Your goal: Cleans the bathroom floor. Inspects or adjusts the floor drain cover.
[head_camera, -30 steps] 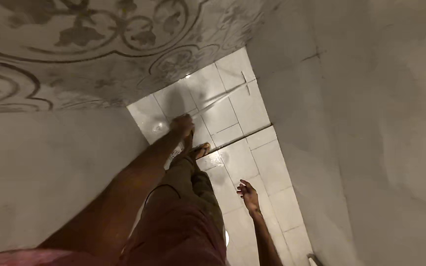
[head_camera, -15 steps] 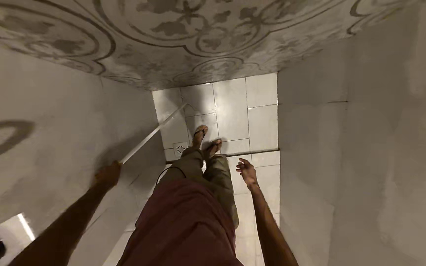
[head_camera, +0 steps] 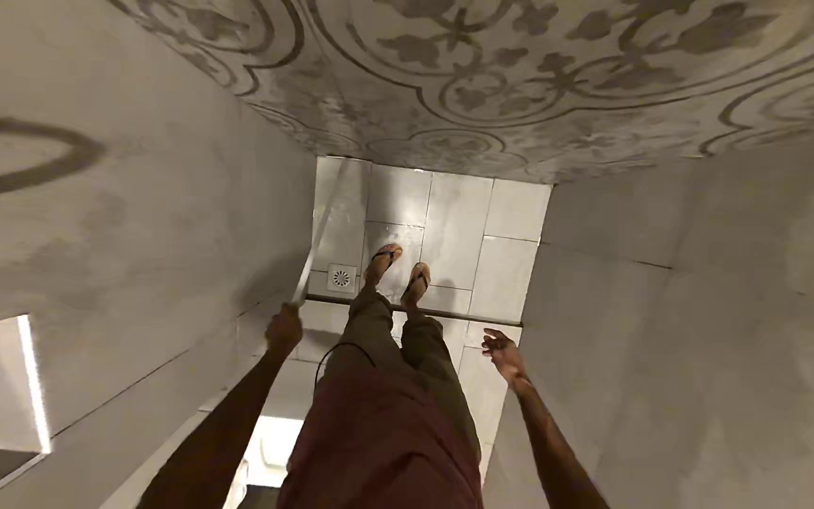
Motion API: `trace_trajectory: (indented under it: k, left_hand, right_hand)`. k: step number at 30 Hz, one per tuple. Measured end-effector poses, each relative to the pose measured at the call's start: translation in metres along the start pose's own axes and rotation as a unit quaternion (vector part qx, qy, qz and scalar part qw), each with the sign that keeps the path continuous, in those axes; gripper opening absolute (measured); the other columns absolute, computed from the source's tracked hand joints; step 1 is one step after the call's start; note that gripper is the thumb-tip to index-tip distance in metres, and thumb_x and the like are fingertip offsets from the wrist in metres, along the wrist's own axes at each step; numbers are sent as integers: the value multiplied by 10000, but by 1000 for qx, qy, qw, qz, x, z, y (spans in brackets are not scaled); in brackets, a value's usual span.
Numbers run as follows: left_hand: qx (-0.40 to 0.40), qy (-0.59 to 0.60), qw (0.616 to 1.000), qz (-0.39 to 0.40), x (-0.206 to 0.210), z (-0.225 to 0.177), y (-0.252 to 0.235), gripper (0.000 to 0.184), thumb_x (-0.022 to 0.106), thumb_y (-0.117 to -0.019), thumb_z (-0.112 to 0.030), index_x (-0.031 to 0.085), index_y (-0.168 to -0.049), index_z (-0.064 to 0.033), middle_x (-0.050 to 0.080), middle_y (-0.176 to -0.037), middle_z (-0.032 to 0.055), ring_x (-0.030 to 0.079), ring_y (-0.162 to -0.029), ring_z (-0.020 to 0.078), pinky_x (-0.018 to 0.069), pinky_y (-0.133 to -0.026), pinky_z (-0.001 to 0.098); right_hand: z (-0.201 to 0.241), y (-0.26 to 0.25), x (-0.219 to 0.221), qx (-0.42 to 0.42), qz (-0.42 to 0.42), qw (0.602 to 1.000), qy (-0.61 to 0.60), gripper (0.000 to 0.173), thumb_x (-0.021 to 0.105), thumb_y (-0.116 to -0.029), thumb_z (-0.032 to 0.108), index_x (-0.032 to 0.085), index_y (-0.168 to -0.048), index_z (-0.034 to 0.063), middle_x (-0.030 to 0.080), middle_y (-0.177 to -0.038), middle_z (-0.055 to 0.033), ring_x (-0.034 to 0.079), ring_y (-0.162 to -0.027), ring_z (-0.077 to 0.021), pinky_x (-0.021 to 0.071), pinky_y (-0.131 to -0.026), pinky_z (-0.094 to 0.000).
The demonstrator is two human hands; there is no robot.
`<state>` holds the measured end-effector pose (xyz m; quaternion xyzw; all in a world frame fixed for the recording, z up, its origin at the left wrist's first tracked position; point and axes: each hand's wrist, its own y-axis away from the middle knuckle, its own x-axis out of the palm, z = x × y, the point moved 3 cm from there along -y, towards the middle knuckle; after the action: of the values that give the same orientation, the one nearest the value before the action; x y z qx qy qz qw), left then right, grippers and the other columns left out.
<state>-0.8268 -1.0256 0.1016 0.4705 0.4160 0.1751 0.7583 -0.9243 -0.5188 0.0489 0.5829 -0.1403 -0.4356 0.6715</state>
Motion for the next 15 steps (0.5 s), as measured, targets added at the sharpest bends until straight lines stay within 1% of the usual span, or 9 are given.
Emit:
trace_trajectory:
  k: [1,3,5,7,9,11,12,13,15]
  left_hand:
    - [-3,-3,1000,11,5,-12,-16,488,338,-1119,-252,354,-1561,-47,529,-1448,292,562,-1301,465,476,-1029,637]
    - [-2,-22,1000,23,28,-10,-30,492,411,-1087,-170,349,-1558,-41,521,-1445,301,565,-1289,475,495,-1003,639]
    - [6,-42,998,41,51,12,-20,543,490,-1031,-80,347,-1551,-24,508,-1443,317,563,-1271,503,512,-970,652]
    - [-9,-53,997,62,77,40,4,570,533,-1003,-62,346,-1538,-7,519,-1424,321,573,-1257,506,524,-953,649]
    - [-33,-39,997,59,86,62,24,519,502,-1034,-119,367,-1526,-22,553,-1385,313,592,-1237,494,529,-944,647]
    - [-57,-8,998,37,86,78,45,466,345,-1123,-301,425,-1501,-42,573,-1374,301,590,-1249,488,508,-965,656]
    - [-73,11,997,15,83,84,54,521,285,-1130,-405,471,-1468,-53,598,-1349,292,600,-1244,479,502,-969,654]
    - [-79,20,997,-7,77,87,55,563,255,-1125,-457,496,-1444,-62,615,-1323,288,607,-1233,476,501,-967,652]
    - [-71,29,997,-30,60,84,51,593,229,-1121,-481,490,-1458,-69,623,-1304,295,611,-1221,484,492,-970,662]
  right_hand:
    - [-6,2,-8,5,-2,1000,9,372,501,-1091,196,556,-1421,34,699,-1145,-193,710,-931,-265,584,-811,-442]
    - [-14,3,-24,3,-8,1000,25,371,503,-1090,196,560,-1418,33,698,-1144,-201,710,-932,-275,582,-806,-451]
    - [-20,2,-33,-2,-9,999,32,367,505,-1089,183,562,-1412,20,696,-1143,-206,714,-940,-274,591,-827,-444]
    - [-31,3,-40,9,3,998,54,367,517,-1082,172,563,-1411,16,694,-1153,-207,717,-941,-275,592,-843,-445]
    - [-33,-5,-41,12,19,997,73,366,516,-1084,176,564,-1413,22,694,-1174,-207,719,-952,-282,590,-857,-455]
    - [-33,-9,-44,9,27,996,79,363,507,-1087,179,565,-1409,22,692,-1170,-206,716,-939,-283,589,-838,-458]
    - [-31,-10,-45,7,28,996,81,363,505,-1088,189,566,-1408,29,695,-1161,-200,715,-927,-276,587,-824,-455]
    - [-26,-14,-45,2,26,997,78,363,504,-1088,198,569,-1406,35,698,-1146,-194,714,-914,-273,587,-807,-455]
    - [-17,-14,-44,-9,22,997,72,356,510,-1088,211,579,-1395,44,703,-1123,-184,711,-897,-265,585,-777,-452]
